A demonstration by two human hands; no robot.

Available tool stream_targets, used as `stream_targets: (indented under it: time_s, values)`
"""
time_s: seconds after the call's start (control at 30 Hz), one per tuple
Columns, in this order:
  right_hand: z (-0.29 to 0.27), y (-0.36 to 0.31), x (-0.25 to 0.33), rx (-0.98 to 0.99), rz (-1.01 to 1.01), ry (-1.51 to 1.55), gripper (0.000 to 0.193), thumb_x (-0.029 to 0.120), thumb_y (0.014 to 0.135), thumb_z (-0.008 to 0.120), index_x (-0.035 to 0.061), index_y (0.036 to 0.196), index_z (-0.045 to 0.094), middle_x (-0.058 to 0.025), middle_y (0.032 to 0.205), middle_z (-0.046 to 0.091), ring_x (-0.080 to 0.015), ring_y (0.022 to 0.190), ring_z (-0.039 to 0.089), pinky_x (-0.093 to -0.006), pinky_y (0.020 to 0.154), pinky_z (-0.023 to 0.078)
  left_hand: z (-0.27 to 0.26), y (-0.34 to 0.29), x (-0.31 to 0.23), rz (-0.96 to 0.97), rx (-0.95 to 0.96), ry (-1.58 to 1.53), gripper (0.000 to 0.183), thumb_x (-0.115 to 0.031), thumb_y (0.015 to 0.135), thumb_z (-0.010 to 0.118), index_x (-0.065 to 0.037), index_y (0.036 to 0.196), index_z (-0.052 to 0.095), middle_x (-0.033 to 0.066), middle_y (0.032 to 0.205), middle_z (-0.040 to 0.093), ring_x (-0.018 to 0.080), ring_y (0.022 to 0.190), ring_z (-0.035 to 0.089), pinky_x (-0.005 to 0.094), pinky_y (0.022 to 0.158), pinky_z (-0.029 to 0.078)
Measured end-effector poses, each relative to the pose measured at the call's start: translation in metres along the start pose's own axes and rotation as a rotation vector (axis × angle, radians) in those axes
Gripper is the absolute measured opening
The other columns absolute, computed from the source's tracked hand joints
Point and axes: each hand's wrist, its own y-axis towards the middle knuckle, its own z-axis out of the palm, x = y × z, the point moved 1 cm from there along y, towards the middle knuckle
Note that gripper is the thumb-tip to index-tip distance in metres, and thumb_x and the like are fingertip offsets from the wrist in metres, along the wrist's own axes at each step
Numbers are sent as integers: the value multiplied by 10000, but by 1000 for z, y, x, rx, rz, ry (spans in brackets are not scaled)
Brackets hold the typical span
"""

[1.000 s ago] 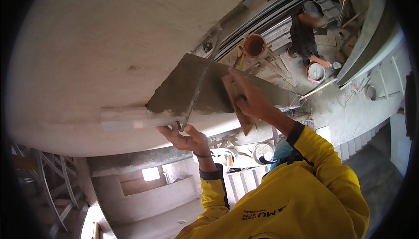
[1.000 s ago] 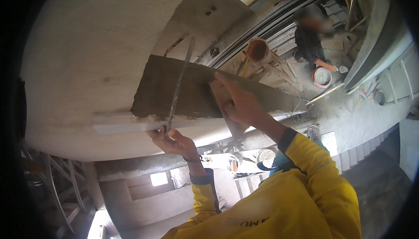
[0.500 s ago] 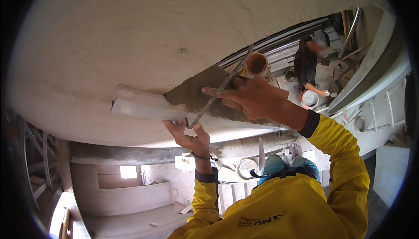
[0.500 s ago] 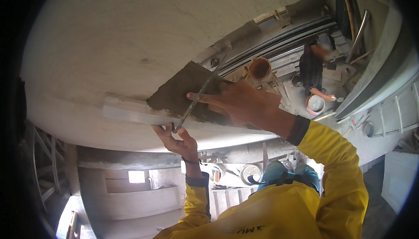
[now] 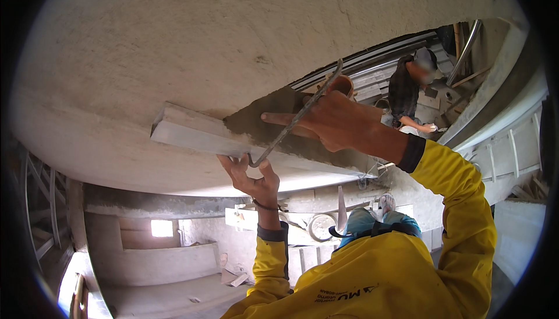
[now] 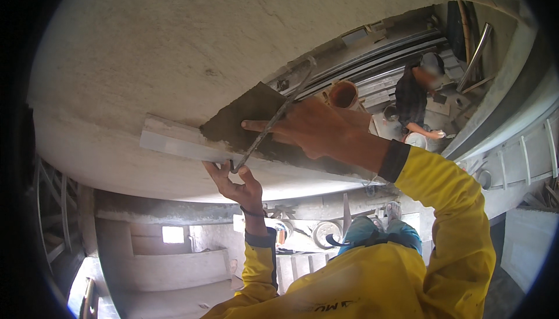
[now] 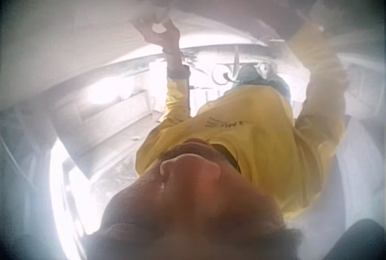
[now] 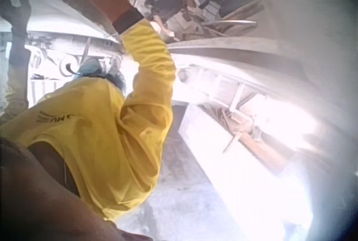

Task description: The person applies plaster to a ceiling using a trowel and a hawk. They repeatedly scoop plaster from the hawk and spread it onto the ceiling surface, smoothing it with the trowel. Another person is visible in the background working on a separate task.

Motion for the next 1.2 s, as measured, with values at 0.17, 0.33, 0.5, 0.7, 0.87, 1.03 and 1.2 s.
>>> stream_targets:
  time_s: [0.17,0.33,0.5,0.7,0.87,1.03,1.2]
  values:
    - [5,-4,1,-35,36,27,1025,158,764,759,360,1603,205,-95,869,664,-188,714,675,-327,545,479,2,0,-1,4,2,-4,472,-493,957,616,-36,1037,530,407,1477,363,553,1328,463,572,967,503]
    - [-10,2,2,159,56,142,984,177,791,777,363,1595,240,-138,1024,691,-216,888,708,-329,622,522,-1,0,0,8,13,15,450,-486,967,602,-56,1067,515,396,1471,374,560,1324,460,580,975,502]
    - [-7,1,3,121,47,173,951,188,811,768,336,1595,251,-142,1068,695,-217,963,709,-322,688,548,0,1,0,29,8,6,457,-488,978,585,-51,1082,502,391,1475,369,563,1318,463,588,972,503]
    - [29,-3,-3,-137,14,155,978,110,781,712,312,1607,229,-60,770,652,-195,646,675,-327,520,489,6,-1,0,26,15,-8,473,-496,981,576,-41,1085,502,390,1486,353,561,1324,456,591,980,498]
    - [8,-3,-3,-103,65,184,922,153,812,726,305,1597,266,-34,722,632,-172,654,669,-338,561,479,-2,2,-2,24,15,17,485,-497,976,581,-27,1074,515,392,1490,350,561,1333,446,595,982,494]
    - [-3,0,2,54,74,225,849,166,829,723,297,1570,330,-144,1044,709,-224,915,720,-338,726,546,-2,1,0,15,17,12,497,-494,968,597,-15,1072,517,394,1489,351,561,1336,444,603,982,490]
    - [7,1,1,-21,28,170,858,160,804,738,287,1560,353,-108,957,712,-218,897,721,-329,718,543,-1,0,-1,9,31,0,471,-471,977,596,-19,1082,519,394,1491,346,568,1340,434,599,980,494]
